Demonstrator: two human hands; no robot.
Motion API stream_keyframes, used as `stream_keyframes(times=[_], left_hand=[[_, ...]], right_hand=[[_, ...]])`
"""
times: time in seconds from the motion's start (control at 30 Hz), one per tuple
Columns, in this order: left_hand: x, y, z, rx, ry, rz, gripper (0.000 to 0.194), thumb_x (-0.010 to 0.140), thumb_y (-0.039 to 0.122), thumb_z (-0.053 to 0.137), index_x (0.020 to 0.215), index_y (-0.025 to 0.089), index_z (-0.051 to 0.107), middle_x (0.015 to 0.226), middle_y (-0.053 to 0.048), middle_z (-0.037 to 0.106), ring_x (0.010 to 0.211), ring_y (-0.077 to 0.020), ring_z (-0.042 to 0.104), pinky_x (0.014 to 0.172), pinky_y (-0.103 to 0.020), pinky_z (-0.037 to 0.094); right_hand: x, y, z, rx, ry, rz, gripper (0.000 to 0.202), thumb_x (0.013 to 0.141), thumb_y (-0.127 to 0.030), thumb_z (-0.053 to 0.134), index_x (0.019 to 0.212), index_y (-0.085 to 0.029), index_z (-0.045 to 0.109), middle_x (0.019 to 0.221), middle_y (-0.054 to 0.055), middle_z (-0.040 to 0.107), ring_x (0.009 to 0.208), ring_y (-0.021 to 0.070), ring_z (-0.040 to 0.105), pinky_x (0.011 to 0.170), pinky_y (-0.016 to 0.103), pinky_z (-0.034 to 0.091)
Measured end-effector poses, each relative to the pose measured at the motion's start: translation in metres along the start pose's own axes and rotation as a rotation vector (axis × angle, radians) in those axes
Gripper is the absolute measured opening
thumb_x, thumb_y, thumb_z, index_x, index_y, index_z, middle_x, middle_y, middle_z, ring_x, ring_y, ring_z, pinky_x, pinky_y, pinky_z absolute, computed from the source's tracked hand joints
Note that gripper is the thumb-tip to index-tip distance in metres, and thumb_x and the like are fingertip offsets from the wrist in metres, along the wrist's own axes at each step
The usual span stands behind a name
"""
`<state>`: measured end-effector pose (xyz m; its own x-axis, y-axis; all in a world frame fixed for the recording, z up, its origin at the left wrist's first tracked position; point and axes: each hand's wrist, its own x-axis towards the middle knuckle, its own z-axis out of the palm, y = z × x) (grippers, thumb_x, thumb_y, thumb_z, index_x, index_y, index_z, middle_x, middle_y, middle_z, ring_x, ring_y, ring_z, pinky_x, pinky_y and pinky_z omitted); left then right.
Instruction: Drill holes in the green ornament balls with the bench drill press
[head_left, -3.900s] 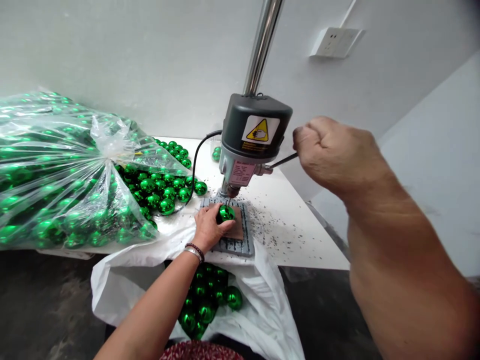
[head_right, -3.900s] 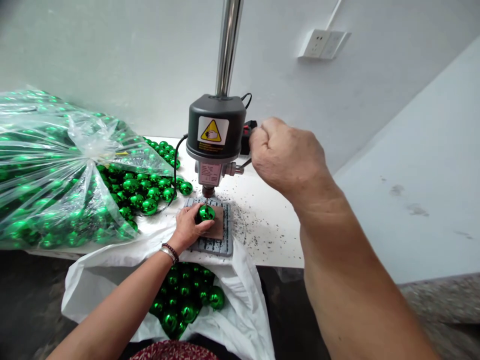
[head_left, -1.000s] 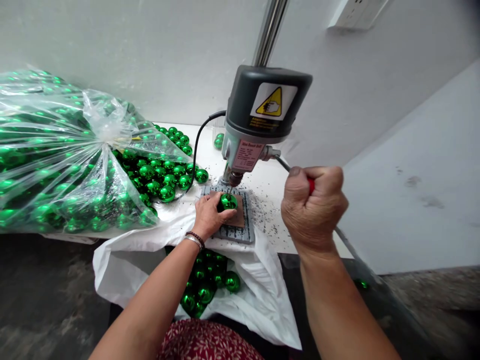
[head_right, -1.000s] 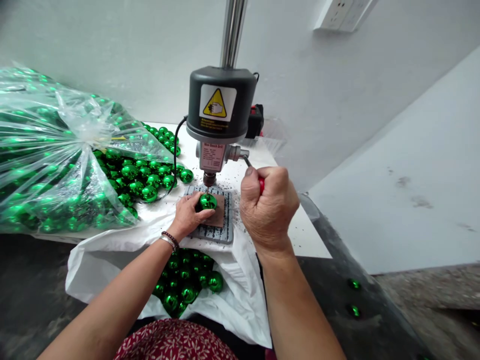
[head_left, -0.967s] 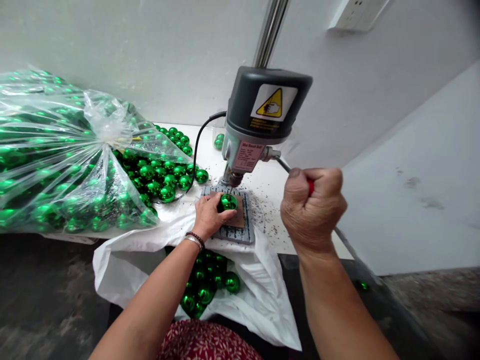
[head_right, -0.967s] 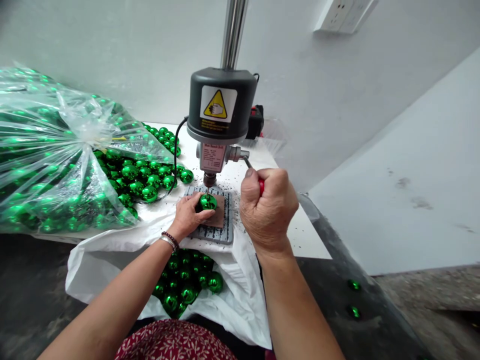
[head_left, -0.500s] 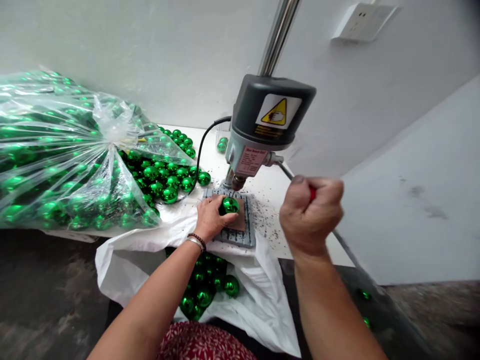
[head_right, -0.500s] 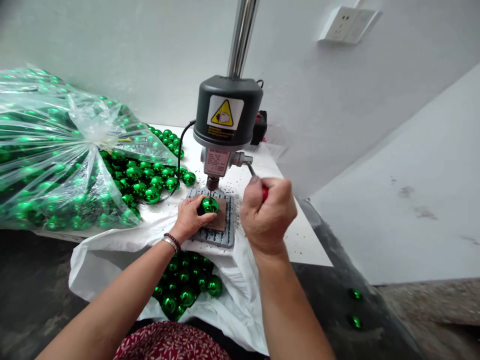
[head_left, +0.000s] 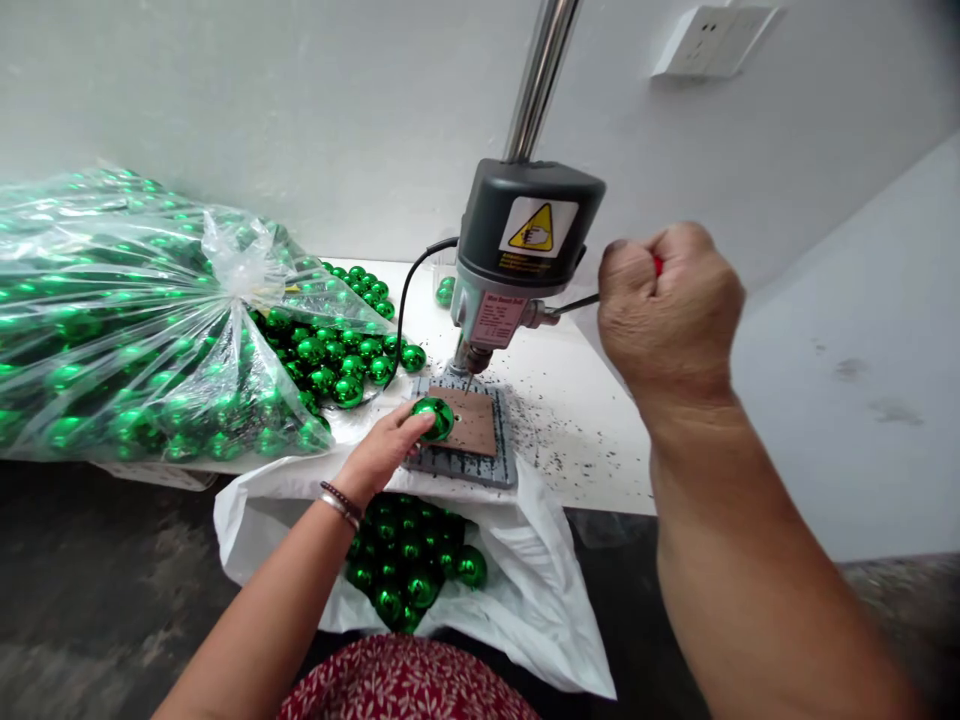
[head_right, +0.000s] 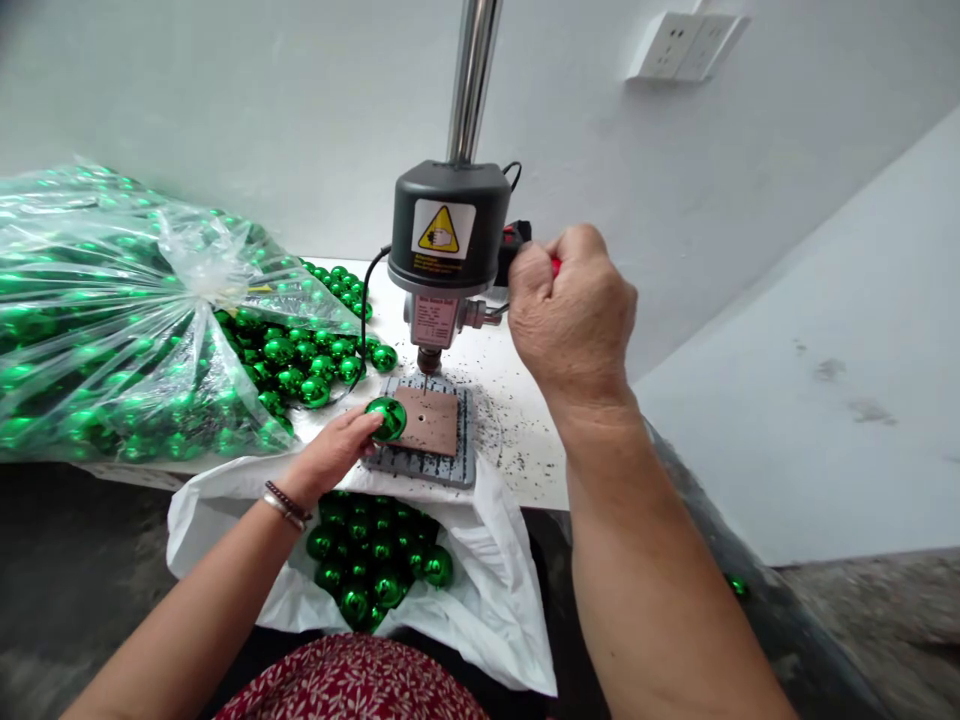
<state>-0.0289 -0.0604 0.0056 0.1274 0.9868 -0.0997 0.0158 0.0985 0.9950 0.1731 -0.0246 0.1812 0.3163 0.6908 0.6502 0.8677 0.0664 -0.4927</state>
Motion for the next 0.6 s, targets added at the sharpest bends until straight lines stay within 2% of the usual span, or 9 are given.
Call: stream_keyframes(times=[0.07, 0.13, 0.23, 0.37, 0.47, 0.6], left_hand=[[-0.009, -0.001, -0.007, -0.16, -0.029, -0.115, 0.043, 0.08, 0.056, 0.058, 0.095, 0.016, 0.063, 0.089, -0.005, 0.064, 0.067, -0.0118, 0.052, 0.057, -0.024, 0.039], [-0.018, -0.003, -0.013, -0.186, -0.048, -0.155, 0.044, 0.079, 0.058, 0.06, 0.092, 0.016, 0.064, 0.087, -0.005, 0.063, 0.065, -0.0106, 0.051, 0.055, -0.023, 0.037], [-0.03, -0.002, -0.02, -0.047, -0.092, -0.126, 0.044, 0.081, 0.057, 0.06, 0.099, 0.018, 0.068, 0.093, -0.007, 0.068, 0.07, -0.0132, 0.055, 0.058, -0.025, 0.041], [-0.039, 0.004, -0.032, 0.272, -0.079, -0.022, 0.052, 0.078, 0.052, 0.067, 0.119, 0.02, 0.068, 0.115, -0.01, 0.07, 0.094, -0.0217, 0.063, 0.078, -0.033, 0.05], [-0.032, 0.008, -0.037, 0.436, 0.005, 0.054, 0.055, 0.081, 0.05, 0.065, 0.124, 0.017, 0.065, 0.122, -0.012, 0.069, 0.1, -0.0242, 0.064, 0.087, -0.037, 0.051], [-0.004, 0.014, -0.027, 0.677, 0.141, 0.107, 0.04, 0.09, 0.035, 0.055, 0.122, 0.014, 0.066, 0.121, -0.013, 0.07, 0.102, -0.0245, 0.066, 0.096, -0.038, 0.05]], right_hand=[[0.0, 0.0, 0.0, 0.02, 0.017, -0.011, 0.027, 0.088, -0.023, 0.052, 0.068, -0.019, 0.035, 0.062, -0.006, 0.035, 0.06, 0.0052, 0.023, 0.067, 0.026, 0.025], [0.0, 0.001, 0.001, 0.027, 0.037, -0.016, 0.024, 0.088, -0.023, 0.052, 0.069, -0.018, 0.038, 0.062, -0.006, 0.036, 0.06, 0.005, 0.024, 0.067, 0.027, 0.027], [0.0, 0.002, 0.003, 0.02, 0.058, -0.013, 0.021, 0.088, -0.023, 0.053, 0.07, -0.017, 0.042, 0.062, -0.006, 0.039, 0.06, 0.0047, 0.027, 0.068, 0.027, 0.029], [-0.004, 0.0, 0.004, 0.058, 0.101, -0.035, 0.023, 0.084, -0.02, 0.053, 0.067, -0.019, 0.038, 0.059, -0.006, 0.04, 0.057, 0.0044, 0.03, 0.063, 0.025, 0.031], [-0.007, 0.0, 0.004, 0.075, 0.135, -0.055, 0.025, 0.083, -0.021, 0.052, 0.066, -0.02, 0.034, 0.057, -0.005, 0.04, 0.055, 0.0042, 0.03, 0.06, 0.025, 0.03], [-0.007, 0.002, 0.005, 0.116, 0.144, -0.051, 0.024, 0.08, -0.026, 0.054, 0.065, -0.02, 0.036, 0.056, -0.005, 0.04, 0.054, 0.0047, 0.03, 0.059, 0.025, 0.03]])
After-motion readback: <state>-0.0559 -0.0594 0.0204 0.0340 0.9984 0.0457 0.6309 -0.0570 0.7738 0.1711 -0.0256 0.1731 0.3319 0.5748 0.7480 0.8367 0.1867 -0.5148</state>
